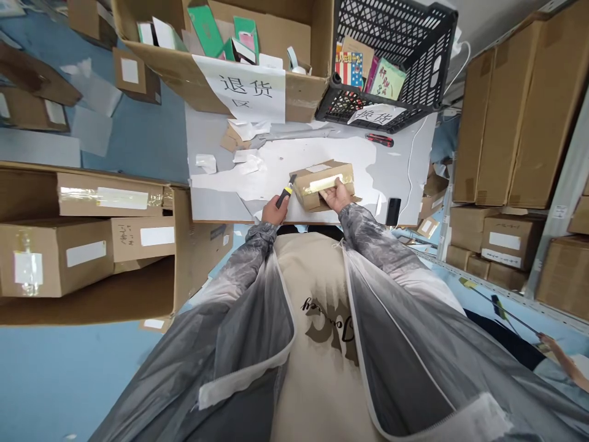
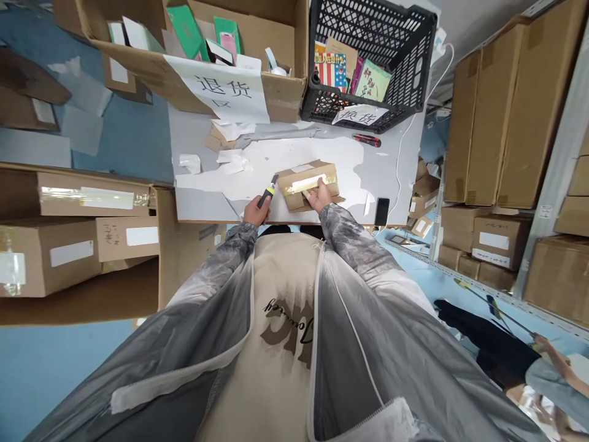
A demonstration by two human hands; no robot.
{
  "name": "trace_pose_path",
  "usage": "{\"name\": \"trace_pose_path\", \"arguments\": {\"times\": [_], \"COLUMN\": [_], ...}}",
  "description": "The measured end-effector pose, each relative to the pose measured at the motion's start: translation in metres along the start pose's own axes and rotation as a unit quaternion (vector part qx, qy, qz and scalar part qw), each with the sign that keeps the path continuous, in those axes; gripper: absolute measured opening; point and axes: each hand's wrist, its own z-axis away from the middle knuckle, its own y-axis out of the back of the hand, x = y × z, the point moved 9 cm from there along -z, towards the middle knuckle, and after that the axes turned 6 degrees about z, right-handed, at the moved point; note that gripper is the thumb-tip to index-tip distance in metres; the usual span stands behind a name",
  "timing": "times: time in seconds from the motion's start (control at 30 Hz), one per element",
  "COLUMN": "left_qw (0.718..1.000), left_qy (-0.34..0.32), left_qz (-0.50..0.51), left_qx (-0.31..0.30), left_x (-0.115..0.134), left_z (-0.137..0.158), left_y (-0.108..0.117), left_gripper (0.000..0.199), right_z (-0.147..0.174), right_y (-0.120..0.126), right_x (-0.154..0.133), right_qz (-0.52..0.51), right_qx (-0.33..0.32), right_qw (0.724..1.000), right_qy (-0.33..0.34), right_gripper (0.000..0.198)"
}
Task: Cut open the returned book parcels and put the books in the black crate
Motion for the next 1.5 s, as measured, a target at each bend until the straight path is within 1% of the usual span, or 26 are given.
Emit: {"name": "trace_pose_path", "arguments": {"times": [0.07, 0.13, 0.17, 0.2, 0.23, 0.27, 0.3, 0.37, 0.4, 0.43, 0.47, 0.5, 0.57, 0.63, 0.77, 0.83, 0.93, 1.0, 1.03, 1.07, 1.13, 1.27, 1.3, 1.37, 1.43, 1.5], "left_qw": [0.999, 0.998, 0.998, 0.999, 0.999, 0.999, 0.999, 0.998, 0.997, 0.997, 0.997, 0.997, 0.998, 0.999, 0.994, 0.989, 0.981, 0.978, 0.976, 0.975, 0.974, 0.977, 0.98, 0.99, 0.997, 0.999], "left_qy": [0.031, 0.046, 0.046, 0.043, 0.039, 0.035, 0.032, 0.031, 0.031, 0.028, 0.025, 0.02, 0.009, 0.004, -0.001, 0.002, 0.008, 0.008, 0.008, 0.007, 0.005, 0.0, -0.005, -0.01, 0.008, 0.025], "left_qz": [0.012, 0.015, 0.014, 0.015, 0.019, 0.024, 0.029, 0.037, 0.043, 0.05, 0.057, 0.061, 0.051, 0.014, -0.095, -0.144, -0.193, -0.211, -0.217, -0.222, -0.228, -0.214, -0.198, -0.139, -0.07, -0.038], "left_qx": [0.02, 0.027, 0.028, 0.027, 0.027, 0.028, 0.032, 0.043, 0.048, 0.051, 0.05, 0.045, 0.037, 0.04, 0.054, 0.039, 0.014, 0.007, 0.004, 0.0, -0.004, 0.005, 0.006, -0.004, -0.017, -0.022], "left_x": [-0.006, -0.01, -0.01, -0.01, -0.011, -0.011, -0.011, -0.013, -0.014, -0.014, -0.014, -0.014, -0.011, -0.009, -0.005, -0.006, -0.009, -0.01, -0.01, -0.01, -0.009, -0.01, -0.011, -0.017, -0.029, -0.043], "left_z": [0.004, 0.005, 0.006, 0.005, 0.005, 0.004, 0.003, 0.0, -0.001, -0.002, -0.003, -0.003, -0.003, -0.001, 0.011, 0.02, 0.032, 0.036, 0.037, 0.038, 0.036, 0.023, 0.019, 0.01, 0.002, -0.005], "left_y": [0.003, 0.006, 0.007, 0.007, 0.007, 0.007, 0.007, 0.007, 0.007, 0.007, 0.006, 0.005, 0.003, 0.002, -0.003, -0.009, -0.017, -0.02, -0.021, -0.023, -0.025, -0.023, -0.022, -0.019, -0.016, -0.012], "left_gripper": [0.05, 0.047, 0.046, 0.045, 0.044, 0.043, 0.042, 0.043, 0.044, 0.047, 0.049, 0.051, 0.052, 0.05, 0.047, 0.049, 0.053, 0.055, 0.055, 0.056, 0.056, 0.055, 0.054, 0.055, 0.06, 0.059], "right_z": [0.002, 0.007, 0.01, 0.013, 0.017, 0.021, 0.026, 0.034, 0.037, 0.039, 0.039, 0.037, 0.03, 0.021, 0.015, 0.018, 0.028, 0.032, 0.031, 0.029, 0.02, 0.0, -0.002, 0.0, 0.008, 0.015], "right_y": [-0.001, -0.001, 0.0, 0.001, 0.0, -0.002, -0.007, -0.023, -0.033, -0.044, -0.054, -0.063, -0.077, -0.087, -0.1, -0.102, -0.104, -0.104, -0.103, -0.102, -0.098, -0.082, -0.077, -0.065, -0.049, -0.028], "right_x": [-0.002, -0.006, -0.01, -0.015, -0.022, -0.03, -0.038, -0.051, -0.055, -0.058, -0.059, -0.06, -0.062, -0.065, -0.074, -0.077, -0.083, -0.089, -0.093, -0.098, -0.112, -0.134, -0.139, -0.147, -0.148, -0.14], "right_qz": [0.028, 0.118, 0.192, 0.285, 0.385, 0.484, 0.569, 0.68, 0.707, 0.721, 0.728, 0.732, 0.739, 0.756, 0.796, 0.803, 0.801, 0.798, 0.796, 0.796, 0.801, 0.807, 0.799, 0.771, 0.74, 0.723], "right_qx": [-0.024, -0.043, -0.045, -0.039, -0.027, -0.011, 0.003, 0.008, -0.006, -0.028, -0.056, -0.086, -0.136, -0.159, -0.156, -0.154, -0.162, -0.182, -0.192, -0.197, -0.186, -0.118, -0.09, -0.023, 0.03, 0.051], "right_qw": [0.999, 0.991, 0.978, 0.953, 0.913, 0.857, 0.792, 0.667, 0.618, 0.58, 0.551, 0.529, 0.502, 0.483, 0.441, 0.431, 0.416, 0.407, 0.408, 0.413, 0.432, 0.481, 0.496, 0.519, 0.528, 0.533], "right_qy": [0.013, 0.043, 0.066, 0.097, 0.134, 0.175, 0.219, 0.305, 0.343, 0.377, 0.404, 0.421, 0.428, 0.413, 0.383, 0.381, 0.398, 0.406, 0.404, 0.397, 0.371, 0.323, 0.327, 0.368, 0.416, 0.437], "right_gripper": [0.03, 0.028, 0.03, 0.03, 0.029, 0.027, 0.027, 0.034, 0.042, 0.052, 0.063, 0.073, 0.083, 0.084, 0.082, 0.08, 0.08, 0.07, 0.063, 0.059, 0.062, 0.064, 0.063, 0.061, 0.06, 0.065]}}
